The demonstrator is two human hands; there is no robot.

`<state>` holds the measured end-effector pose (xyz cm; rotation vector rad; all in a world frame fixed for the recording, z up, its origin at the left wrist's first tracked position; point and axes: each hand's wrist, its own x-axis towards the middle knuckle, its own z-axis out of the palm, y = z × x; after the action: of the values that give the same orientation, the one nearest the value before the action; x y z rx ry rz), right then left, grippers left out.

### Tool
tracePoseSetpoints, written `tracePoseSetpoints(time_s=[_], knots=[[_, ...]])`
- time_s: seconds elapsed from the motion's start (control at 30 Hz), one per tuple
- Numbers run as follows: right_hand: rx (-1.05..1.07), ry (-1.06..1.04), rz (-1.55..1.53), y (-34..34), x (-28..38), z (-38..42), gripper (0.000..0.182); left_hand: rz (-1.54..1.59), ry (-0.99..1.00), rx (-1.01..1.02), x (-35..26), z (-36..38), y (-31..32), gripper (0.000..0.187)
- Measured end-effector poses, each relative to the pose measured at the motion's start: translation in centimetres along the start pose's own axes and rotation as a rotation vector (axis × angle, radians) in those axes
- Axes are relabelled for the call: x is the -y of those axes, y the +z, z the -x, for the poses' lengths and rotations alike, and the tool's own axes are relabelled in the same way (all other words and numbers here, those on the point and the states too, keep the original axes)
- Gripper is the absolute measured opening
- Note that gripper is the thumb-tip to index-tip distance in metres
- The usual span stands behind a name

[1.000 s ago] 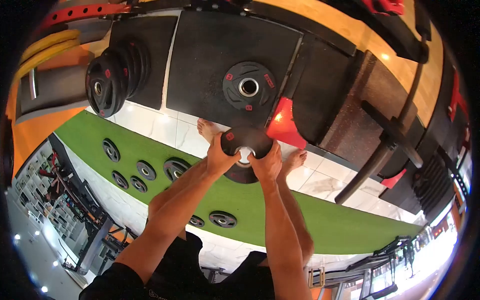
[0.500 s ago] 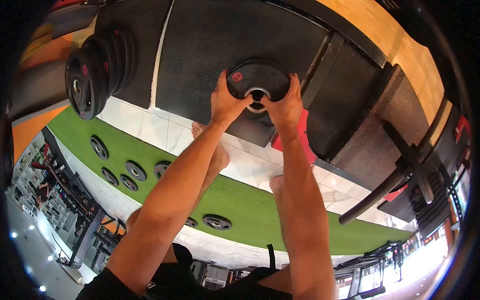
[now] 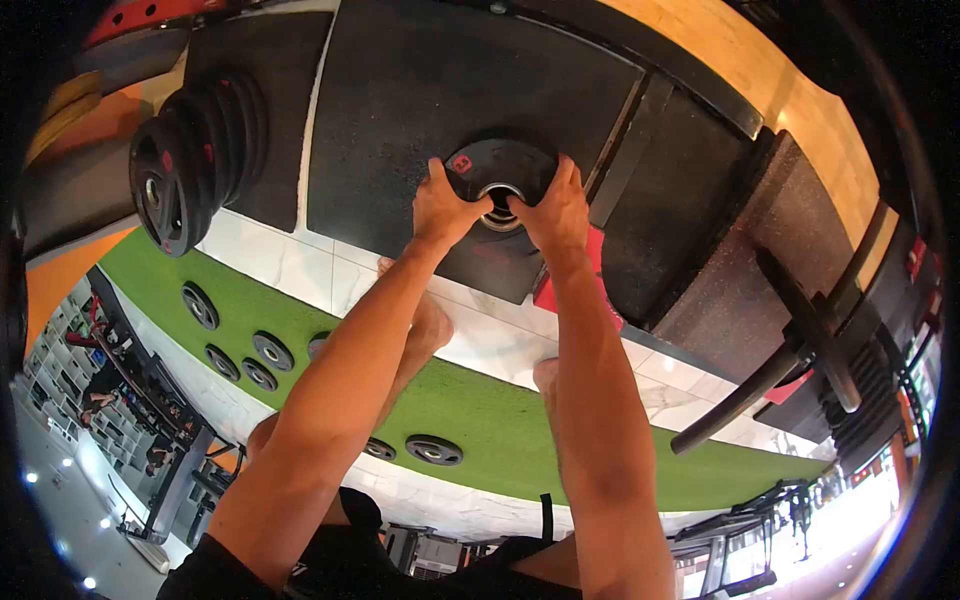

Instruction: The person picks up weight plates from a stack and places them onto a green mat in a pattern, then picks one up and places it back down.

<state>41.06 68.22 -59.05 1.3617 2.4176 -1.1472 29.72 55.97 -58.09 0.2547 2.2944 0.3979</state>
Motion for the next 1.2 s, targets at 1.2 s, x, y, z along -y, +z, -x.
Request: tracePoseSetpoints(time_s=[1.2], knots=[[0.144,-0.271,-0.620,-41.3,12.6,39.3,0.100,0.362,0.040,0.122,-16.6,57.8,-19.7,0.103]])
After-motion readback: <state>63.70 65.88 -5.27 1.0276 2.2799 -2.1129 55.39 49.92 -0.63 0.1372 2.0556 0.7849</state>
